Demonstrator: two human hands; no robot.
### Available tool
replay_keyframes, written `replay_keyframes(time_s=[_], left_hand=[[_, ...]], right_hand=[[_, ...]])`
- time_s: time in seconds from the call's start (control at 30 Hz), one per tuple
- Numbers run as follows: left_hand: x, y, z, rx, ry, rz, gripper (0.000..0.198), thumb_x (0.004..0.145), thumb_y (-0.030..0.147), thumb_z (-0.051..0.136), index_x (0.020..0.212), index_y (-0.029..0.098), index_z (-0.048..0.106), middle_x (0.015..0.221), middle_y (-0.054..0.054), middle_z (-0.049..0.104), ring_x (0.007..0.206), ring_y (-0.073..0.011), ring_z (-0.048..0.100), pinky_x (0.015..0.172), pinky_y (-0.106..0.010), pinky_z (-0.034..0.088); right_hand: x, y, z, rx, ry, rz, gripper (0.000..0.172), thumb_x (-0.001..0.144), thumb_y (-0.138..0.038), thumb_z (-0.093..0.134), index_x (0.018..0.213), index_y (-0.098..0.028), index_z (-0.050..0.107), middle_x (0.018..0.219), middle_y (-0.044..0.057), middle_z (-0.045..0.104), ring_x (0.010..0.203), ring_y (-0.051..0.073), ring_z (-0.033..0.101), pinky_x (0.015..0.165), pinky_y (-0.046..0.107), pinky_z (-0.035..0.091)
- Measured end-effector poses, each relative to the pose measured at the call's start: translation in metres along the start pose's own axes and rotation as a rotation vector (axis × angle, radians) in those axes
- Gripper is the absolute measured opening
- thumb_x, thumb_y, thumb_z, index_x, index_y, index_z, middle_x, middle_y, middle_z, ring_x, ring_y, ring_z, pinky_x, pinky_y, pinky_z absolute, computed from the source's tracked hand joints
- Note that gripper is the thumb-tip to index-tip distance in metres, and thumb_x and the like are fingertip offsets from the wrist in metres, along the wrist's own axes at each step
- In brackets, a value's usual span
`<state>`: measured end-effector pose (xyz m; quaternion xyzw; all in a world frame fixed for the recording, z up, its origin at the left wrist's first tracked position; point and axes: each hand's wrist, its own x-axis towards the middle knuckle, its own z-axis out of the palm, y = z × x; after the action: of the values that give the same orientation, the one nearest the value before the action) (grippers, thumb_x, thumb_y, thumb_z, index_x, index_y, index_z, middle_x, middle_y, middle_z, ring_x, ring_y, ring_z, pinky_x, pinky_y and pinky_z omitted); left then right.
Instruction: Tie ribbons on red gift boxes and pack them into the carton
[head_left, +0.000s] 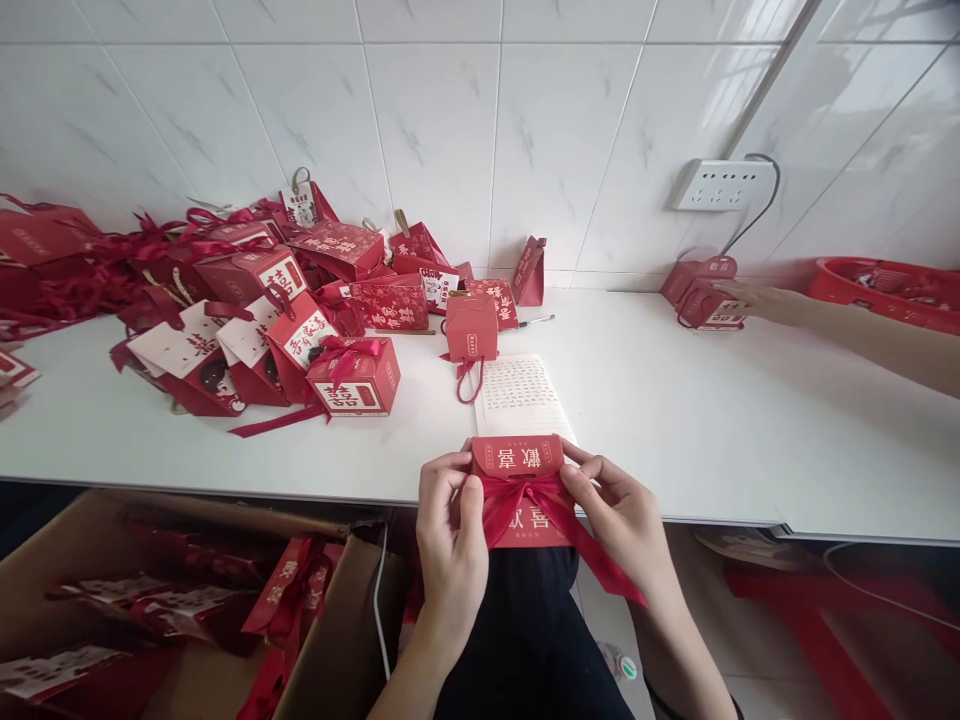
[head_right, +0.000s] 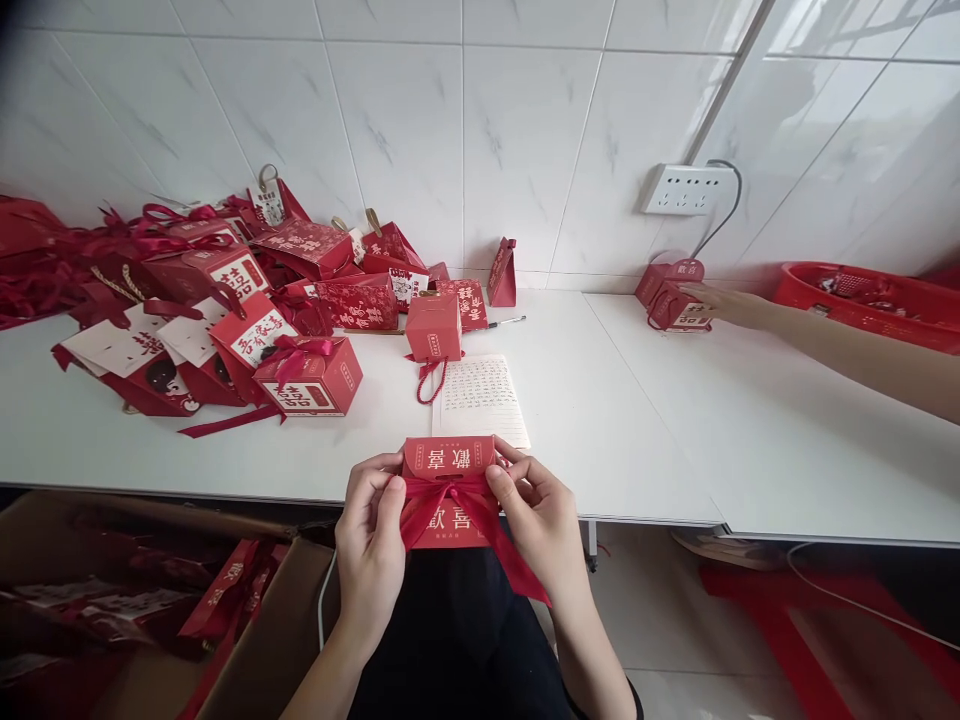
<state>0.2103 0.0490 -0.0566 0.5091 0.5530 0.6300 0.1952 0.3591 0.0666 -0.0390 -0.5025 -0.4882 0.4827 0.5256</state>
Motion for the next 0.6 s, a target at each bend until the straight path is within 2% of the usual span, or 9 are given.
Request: replay_keyframes(time_s=[0.2,0.33,0.4,0.47,0.5,0.53,0.6], left_hand=[[-0.001,-0.001,-0.002,0.076,0.007,0.062,0.017,0.090,0.022,0.043,0.077,0.019,0.054,0.096,-0.006,0.060,0.092,-0.0162,0.059,0.075,-0.026,0.050],[0.001,-0.001,-0.002,0.031,-0.018,0.027,0.017,0.090,0.022,0.044,0.075,0.019,0.052,0.096,-0.006,0.059,0.092,-0.0155,0.059,0.075,-0.024,0.050],[0.002,-0.001,-0.002,-0.005,-0.039,0.002,0.017,0.090,0.023,0.045,0.074,0.019,0.052,0.094,-0.005,0.058,0.093,-0.0153,0.059,0.075,-0.024,0.050],[0.003,-0.002,-0.002,-0.036,-0.048,-0.012,0.018,0.090,0.024,0.046,0.074,0.019,0.052,0.093,-0.005,0.057,0.094,-0.0157,0.059,0.076,-0.024,0.050],[0.003,-0.002,-0.001,-0.051,-0.048,-0.013,0.018,0.090,0.025,0.046,0.074,0.019,0.051,0.094,-0.005,0.057,0.095,-0.0159,0.059,0.077,-0.024,0.049],[0.003,-0.002,-0.001,-0.067,-0.048,-0.015,0.019,0.090,0.026,0.046,0.073,0.019,0.050,0.096,-0.005,0.057,0.097,-0.0162,0.059,0.079,-0.025,0.049],[0.002,-0.003,0.001,-0.099,-0.054,-0.016,0.019,0.091,0.027,0.046,0.073,0.019,0.050,0.103,-0.006,0.058,0.102,-0.0167,0.058,0.083,-0.025,0.048]], right_hand=[[0.002,-0.005,-0.002,-0.026,-0.020,0.018,0.046,0.074,-0.058,0.067,0.055,-0.018,0.053,0.122,0.017,0.061,0.117,0.036,0.053,0.071,0.033,0.057],[0.005,0.000,-0.004,-0.023,-0.025,0.010,0.046,0.073,-0.057,0.069,0.055,-0.018,0.053,0.124,0.017,0.059,0.113,0.037,0.057,0.072,0.035,0.057],[0.006,0.004,-0.008,0.003,-0.027,-0.005,0.043,0.074,-0.056,0.069,0.061,-0.018,0.052,0.122,0.017,0.060,0.107,0.035,0.061,0.068,0.036,0.058],[0.004,0.007,-0.014,0.024,-0.065,-0.062,0.039,0.076,-0.056,0.068,0.080,-0.020,0.054,0.123,0.016,0.060,0.105,0.033,0.062,0.072,0.039,0.058],[0.003,0.009,-0.018,0.007,-0.111,-0.115,0.045,0.074,-0.058,0.070,0.095,-0.022,0.053,0.126,0.016,0.057,0.109,0.032,0.060,0.079,0.041,0.057],[0.001,0.010,-0.021,-0.039,-0.173,-0.176,0.059,0.070,-0.060,0.072,0.111,-0.025,0.049,0.132,0.015,0.052,0.116,0.032,0.055,0.087,0.044,0.054],[-0.004,0.012,-0.027,-0.205,-0.299,-0.284,0.095,0.061,-0.060,0.078,0.137,-0.031,0.029,0.145,0.014,0.036,0.131,0.032,0.039,0.101,0.048,0.043]])
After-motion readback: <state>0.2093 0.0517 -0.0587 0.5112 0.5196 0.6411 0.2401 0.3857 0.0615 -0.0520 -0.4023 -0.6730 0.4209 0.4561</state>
